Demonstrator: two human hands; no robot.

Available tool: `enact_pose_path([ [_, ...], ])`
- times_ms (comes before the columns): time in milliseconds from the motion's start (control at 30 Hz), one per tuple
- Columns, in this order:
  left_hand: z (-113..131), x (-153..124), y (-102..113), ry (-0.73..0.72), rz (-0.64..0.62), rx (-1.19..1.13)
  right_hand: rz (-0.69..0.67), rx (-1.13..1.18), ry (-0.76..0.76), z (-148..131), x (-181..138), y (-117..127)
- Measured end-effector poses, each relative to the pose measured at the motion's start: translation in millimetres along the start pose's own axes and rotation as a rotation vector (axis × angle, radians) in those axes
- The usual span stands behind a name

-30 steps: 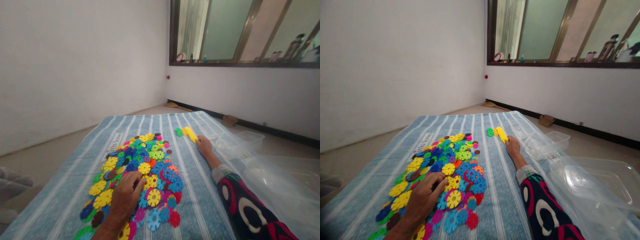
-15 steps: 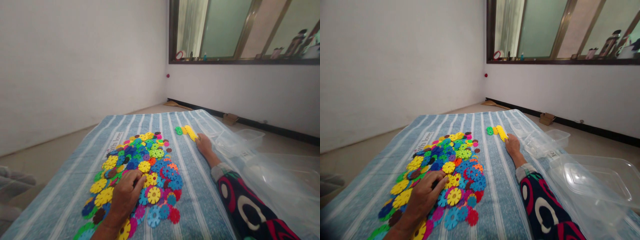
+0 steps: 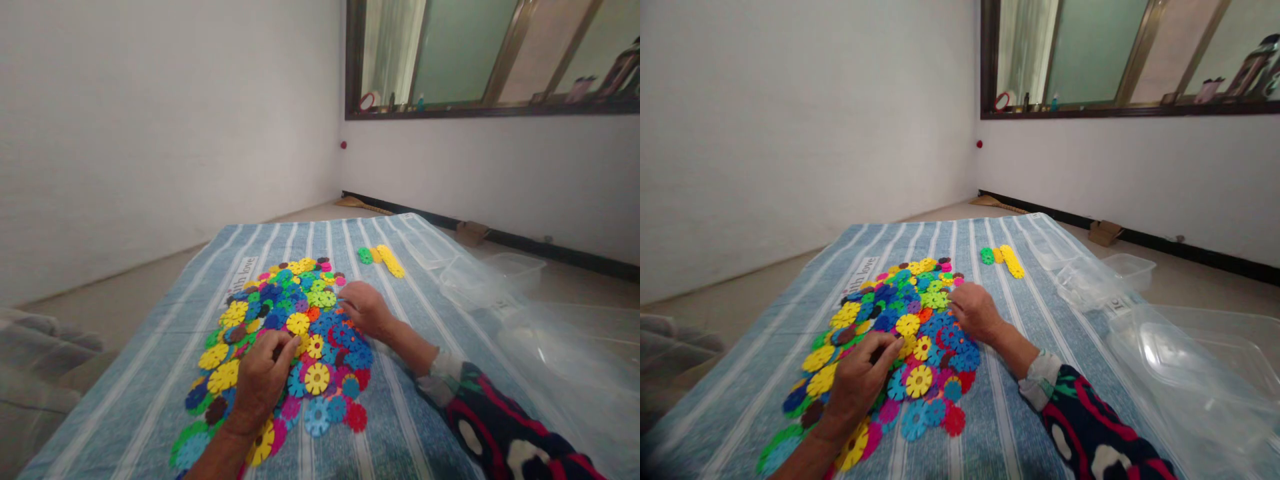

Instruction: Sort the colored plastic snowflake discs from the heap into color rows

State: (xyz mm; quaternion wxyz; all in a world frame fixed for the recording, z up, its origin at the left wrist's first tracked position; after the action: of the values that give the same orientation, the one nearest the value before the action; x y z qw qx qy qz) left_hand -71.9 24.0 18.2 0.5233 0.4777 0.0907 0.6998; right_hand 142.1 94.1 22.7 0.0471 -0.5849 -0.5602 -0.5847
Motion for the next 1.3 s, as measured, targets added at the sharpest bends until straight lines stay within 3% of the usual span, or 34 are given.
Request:
enact_pose_path([
  [100,2.0,-0.5,0.2,-0.013,0.006,-0.004,-0.13,0.032,0.127,-41.4,1.9,-8.0],
  [200,5.2,-1.2,1.2,-0.035,0.002,-0.01,-0.214,0.024,0.162,-63.7,1.9,-11.4],
  [333,13.7,-2.2,3.3,-0.079,0.017,-0.044,-0.296,0.025,0.166,-71.4,-0.1,-15.6],
  [467,23.2,-3.1,4.3,-0.113,0.024,-0.071,-0.382,0.21,0.101,-66.5,2.0,-11.7],
  [600,26.9,-4.1,5.1,-0.162,0.046,-0.078,-0.311,0.227,-0.02,-32.0,16.0,11.7],
  [733,29.1,-7.8,1.8,-0.309,0.024,-0.06,-0.078,0.091,-0.272,45.2,20.2,48.7],
  [800,31.2,-10.3,-0.4,-0.398,0.028,-0.053,0.006,-0.088,-0.457,87.3,10.4,64.3],
  [900,33.1,-12.5,-3.2,-0.473,0.042,-0.043,0.027,-0.292,-0.625,131.0,-11.1,75.7],
  [1033,32.6,-12.2,-5.4,-0.489,0.032,-0.028,-0.02,-0.411,-0.644,150.4,-29.1,71.9],
  [1300,31.0,-12.4,-6.6,-0.484,0.018,-0.04,-0.066,-0.457,-0.642,154.5,-29.8,58.9],
])
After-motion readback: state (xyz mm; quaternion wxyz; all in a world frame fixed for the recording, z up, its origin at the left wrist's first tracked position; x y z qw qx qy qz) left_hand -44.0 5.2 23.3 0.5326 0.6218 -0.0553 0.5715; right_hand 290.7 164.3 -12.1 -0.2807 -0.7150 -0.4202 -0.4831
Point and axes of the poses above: each hand's wrist, its own x-axis towards the middle knuckle, its own y-axis out of the back of the hand, z = x × y, the point moved 3 cm from there along x, towards the middle knuckle, and after that the axes turned 3 degrees about z, right-handed, at the moved point
